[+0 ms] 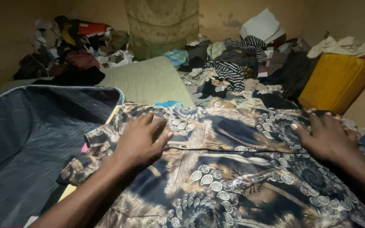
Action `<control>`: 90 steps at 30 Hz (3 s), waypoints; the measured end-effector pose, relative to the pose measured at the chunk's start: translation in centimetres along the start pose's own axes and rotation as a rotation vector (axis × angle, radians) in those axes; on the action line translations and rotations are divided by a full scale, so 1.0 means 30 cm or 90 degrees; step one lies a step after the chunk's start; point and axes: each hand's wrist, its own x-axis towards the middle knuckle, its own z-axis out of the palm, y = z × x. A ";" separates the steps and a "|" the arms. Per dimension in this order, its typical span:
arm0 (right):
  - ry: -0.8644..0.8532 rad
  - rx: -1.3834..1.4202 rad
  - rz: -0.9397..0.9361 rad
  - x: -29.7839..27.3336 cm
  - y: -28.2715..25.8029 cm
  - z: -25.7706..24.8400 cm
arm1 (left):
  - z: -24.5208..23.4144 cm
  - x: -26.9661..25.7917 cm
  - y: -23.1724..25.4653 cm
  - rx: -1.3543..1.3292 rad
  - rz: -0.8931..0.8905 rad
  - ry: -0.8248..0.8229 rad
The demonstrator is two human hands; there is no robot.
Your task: The person folds a pink garment and a black-and-grey patterned garment by hand on a wooden surface, then places them into a grey bin.
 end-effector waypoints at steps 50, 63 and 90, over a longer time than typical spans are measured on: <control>0.147 0.066 -0.294 -0.133 -0.443 -0.203 | -0.205 -0.319 -0.131 -0.315 -0.276 0.046; 0.171 0.249 -0.698 -0.434 -0.848 -0.204 | -0.334 -0.516 -0.067 -0.347 -0.145 -0.099; -0.205 0.054 -0.091 -0.475 0.234 -0.154 | -0.030 -0.194 -0.264 -0.584 -0.256 -0.272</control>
